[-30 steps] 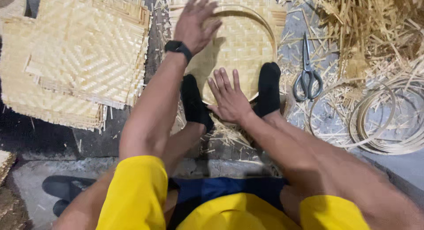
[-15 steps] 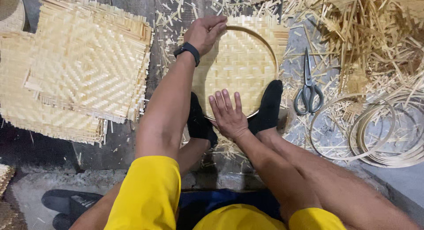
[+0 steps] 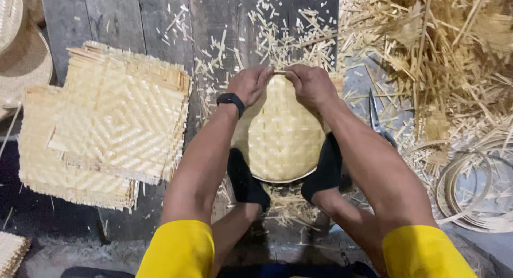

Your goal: The person sits on the floor and repeatedly places a circular wooden mold over square woven bamboo mats. They use shears to trim the excess mat material around the mold's edge, then remove the mold and set the trimmed circular base aside. The process is repeated with multiple mats.

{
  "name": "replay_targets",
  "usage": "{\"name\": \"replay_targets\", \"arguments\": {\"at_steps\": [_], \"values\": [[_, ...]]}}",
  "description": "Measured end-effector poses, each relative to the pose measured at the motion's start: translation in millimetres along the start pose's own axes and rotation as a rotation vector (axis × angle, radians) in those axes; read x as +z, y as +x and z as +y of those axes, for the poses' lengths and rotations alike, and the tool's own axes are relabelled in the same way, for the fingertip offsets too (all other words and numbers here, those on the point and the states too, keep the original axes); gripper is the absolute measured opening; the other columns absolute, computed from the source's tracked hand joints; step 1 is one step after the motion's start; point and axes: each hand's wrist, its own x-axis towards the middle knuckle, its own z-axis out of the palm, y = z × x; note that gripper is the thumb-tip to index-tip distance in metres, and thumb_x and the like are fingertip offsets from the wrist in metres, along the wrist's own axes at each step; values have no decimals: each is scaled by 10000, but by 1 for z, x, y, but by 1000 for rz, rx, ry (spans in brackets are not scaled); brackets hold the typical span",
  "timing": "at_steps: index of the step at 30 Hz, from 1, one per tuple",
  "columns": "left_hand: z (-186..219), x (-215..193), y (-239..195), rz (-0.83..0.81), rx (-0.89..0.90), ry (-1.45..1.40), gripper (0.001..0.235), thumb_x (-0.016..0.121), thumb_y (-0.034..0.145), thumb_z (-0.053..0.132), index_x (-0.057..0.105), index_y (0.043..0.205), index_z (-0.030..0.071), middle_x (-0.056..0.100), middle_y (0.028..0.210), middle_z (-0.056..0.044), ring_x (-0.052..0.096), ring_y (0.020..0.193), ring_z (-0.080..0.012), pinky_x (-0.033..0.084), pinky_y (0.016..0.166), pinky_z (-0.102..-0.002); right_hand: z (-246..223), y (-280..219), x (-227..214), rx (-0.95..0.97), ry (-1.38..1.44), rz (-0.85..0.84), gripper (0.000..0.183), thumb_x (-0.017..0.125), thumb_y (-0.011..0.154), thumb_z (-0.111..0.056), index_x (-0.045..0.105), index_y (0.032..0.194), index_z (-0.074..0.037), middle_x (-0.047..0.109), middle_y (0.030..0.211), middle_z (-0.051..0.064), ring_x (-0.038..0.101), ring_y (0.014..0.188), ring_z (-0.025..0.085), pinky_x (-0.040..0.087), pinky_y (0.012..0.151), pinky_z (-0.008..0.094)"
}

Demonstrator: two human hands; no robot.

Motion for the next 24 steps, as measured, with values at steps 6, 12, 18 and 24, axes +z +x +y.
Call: {"name": "replay_targets", "arguments": {"at_steps": [6, 12, 18, 24], "values": [[-21, 15, 32, 14, -108, -398, 380, 651, 915, 400, 739, 960, 33, 722, 802, -130, 627, 733, -241, 497, 700, -389, 15, 22, 1, 203, 187, -85, 238, 649, 1007, -271, 757, 999, -59, 738, 874, 163, 692, 812, 376, 538, 793, 454], [-49, 32, 33, 103, 12, -321, 473, 659, 967, 410, 669, 859, -50, 519, 598, -102, 461, 597, -141, 415, 571, -375, 59, -44, 20, 281, 48, 269, 571, 406, 1146, -416, 654, 1064, 91, 626, 1034, 365, 588, 1005, 517, 395, 894, 560], [-47, 31, 18, 221, -17, -371, 449, 681, 975, 377, 674, 825, -46, 543, 612, -94, 430, 607, -152, 390, 567, -382, 99, -36, 41, 468, 270, 115, 600, 389, 1032, -475, 660, 964, 56, 662, 1006, 343, 603, 1020, 519, 455, 908, 509], [-69, 33, -46, 527, -74, -226, 440, 619, 1015, 396, 725, 873, -6, 623, 801, -186, 610, 745, -329, 476, 708, -433, 114, -37, 51, 405, 296, 149, 585, 414, 1034, -449, 640, 933, 81, 653, 973, 364, 584, 965, 532, 451, 878, 529]]}}
